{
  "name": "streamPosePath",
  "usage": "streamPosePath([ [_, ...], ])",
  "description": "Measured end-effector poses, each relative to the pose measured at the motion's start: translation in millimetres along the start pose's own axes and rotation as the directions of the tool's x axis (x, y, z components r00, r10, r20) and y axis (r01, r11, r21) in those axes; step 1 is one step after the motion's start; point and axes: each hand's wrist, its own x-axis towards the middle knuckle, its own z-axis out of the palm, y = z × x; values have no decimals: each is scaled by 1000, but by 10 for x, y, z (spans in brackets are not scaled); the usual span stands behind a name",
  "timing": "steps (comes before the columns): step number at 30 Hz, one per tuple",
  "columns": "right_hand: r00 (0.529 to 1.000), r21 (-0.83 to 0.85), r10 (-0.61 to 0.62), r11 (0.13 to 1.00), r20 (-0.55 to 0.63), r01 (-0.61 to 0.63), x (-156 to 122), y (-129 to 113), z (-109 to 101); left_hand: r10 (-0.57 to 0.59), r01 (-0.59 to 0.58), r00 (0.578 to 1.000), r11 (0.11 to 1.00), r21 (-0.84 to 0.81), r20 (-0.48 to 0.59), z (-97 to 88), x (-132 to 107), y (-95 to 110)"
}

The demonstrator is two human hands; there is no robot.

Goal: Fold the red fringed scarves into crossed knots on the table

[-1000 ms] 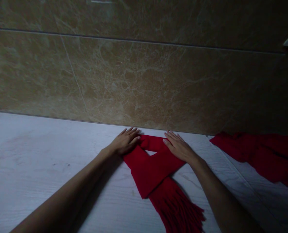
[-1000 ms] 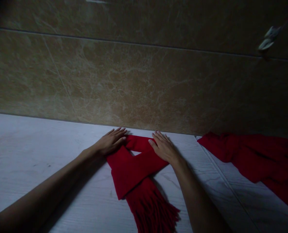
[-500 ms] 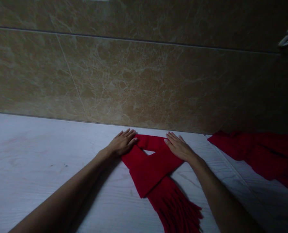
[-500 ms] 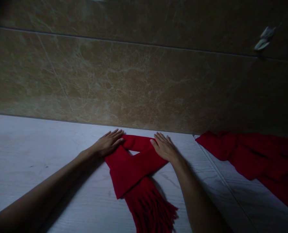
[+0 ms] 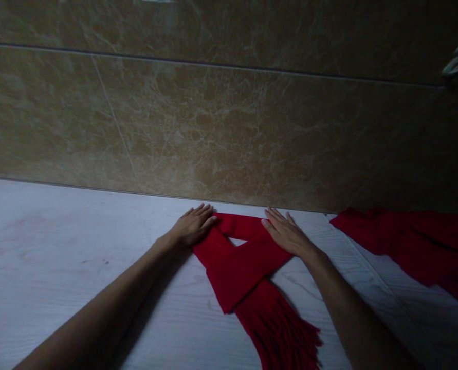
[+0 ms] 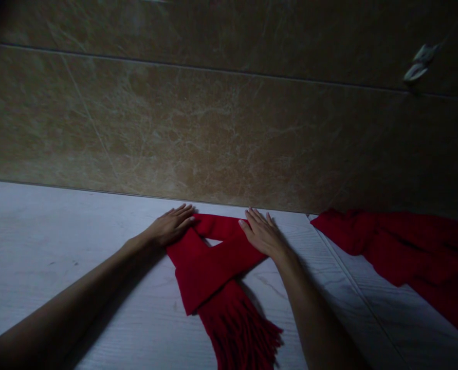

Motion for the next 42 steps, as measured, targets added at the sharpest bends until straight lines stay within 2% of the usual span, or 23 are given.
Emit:
streamPosePath([
  [6,1000,-2,0,1000,30,0,-10,-60,3,-12,12,1000,1000,17,-1,-42,-16,37],
  [11,1000,-13,-12,1000,4,12,6,-53,8,54,-47,995,996,77,-87,-87,-27,66],
  [16,1000,-14,21,1000,12,-21,5,-64,-1,34,-35,999,997,66,21,-14,-9,53],
  [21,1000,-17,10,1000,-14,-11,-19,-102,-62,69,-63,995,994,84,-78,28,16,-13],
  [25,1000,-20,13,1000,16,-12,-34,-119,-49,53,-51,998,996,75,-25,28,8,-26],
  [30,1000,-22,-4,1000,7,4,-39,-96,-26,60,-54,994,996,65,-88,4,-19,-1],
  [35,1000,-14,7,1000,27,-7,-41,-86,-26,41,-40,999,998,49,-23,-27,-32,37],
  [39,1000,-17,-20,1000,-11,20,-26,-82,-62,45,-40,996,997,65,-77,-64,-35,62],
  [42,999,-6,-34,999,-37,34,-23,-72,-60,40,-37,998,997,72,-44,-60,-40,80],
])
